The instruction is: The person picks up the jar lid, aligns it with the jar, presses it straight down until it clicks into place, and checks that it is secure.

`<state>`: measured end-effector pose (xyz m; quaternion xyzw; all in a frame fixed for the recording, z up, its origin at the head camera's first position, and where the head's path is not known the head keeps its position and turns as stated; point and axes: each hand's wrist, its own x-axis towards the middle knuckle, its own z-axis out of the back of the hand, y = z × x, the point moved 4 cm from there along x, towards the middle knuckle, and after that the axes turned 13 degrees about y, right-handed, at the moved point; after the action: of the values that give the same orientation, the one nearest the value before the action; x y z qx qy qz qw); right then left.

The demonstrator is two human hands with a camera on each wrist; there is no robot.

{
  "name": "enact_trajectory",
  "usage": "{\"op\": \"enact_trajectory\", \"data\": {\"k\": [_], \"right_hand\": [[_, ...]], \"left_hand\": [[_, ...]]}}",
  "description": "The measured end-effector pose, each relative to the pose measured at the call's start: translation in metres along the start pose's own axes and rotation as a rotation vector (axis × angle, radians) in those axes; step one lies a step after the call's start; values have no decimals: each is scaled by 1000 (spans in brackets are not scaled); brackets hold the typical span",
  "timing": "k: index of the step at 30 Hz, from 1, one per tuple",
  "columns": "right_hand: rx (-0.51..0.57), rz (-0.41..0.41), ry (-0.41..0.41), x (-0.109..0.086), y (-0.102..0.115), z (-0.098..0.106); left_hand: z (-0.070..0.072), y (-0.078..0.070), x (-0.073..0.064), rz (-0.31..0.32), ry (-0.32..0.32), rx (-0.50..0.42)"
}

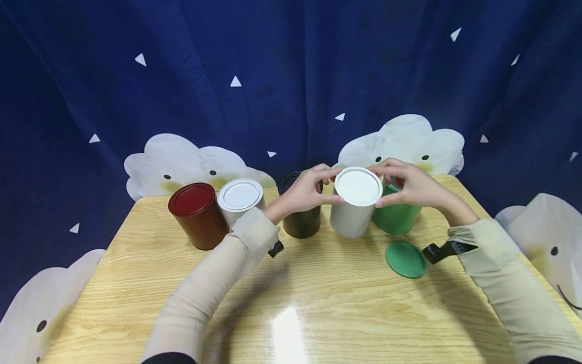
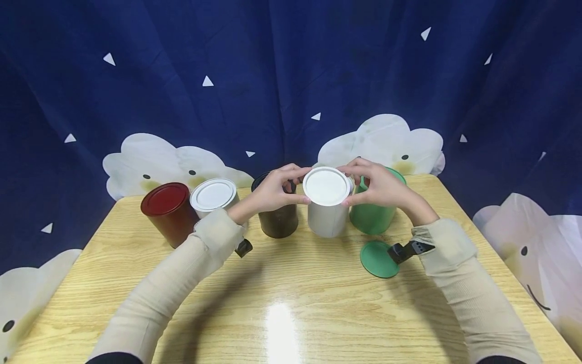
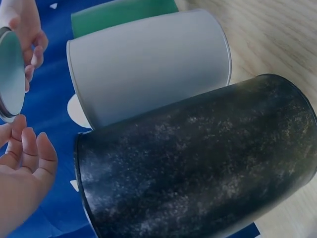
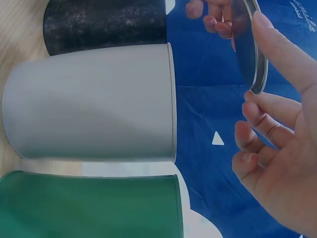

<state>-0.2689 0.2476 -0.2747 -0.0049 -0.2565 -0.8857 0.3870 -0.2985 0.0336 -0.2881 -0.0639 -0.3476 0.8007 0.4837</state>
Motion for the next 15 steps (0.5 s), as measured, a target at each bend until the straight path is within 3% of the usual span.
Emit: {"op": "enact_trajectory", "data": {"k": [10,15], "right_hand": [[-42,2,-12,9,-7,7],[-28,-70,1,13,-12,11]], "left_hand": [[6,8,9,17,7,29],[11,11,17,29,8,38]]}}
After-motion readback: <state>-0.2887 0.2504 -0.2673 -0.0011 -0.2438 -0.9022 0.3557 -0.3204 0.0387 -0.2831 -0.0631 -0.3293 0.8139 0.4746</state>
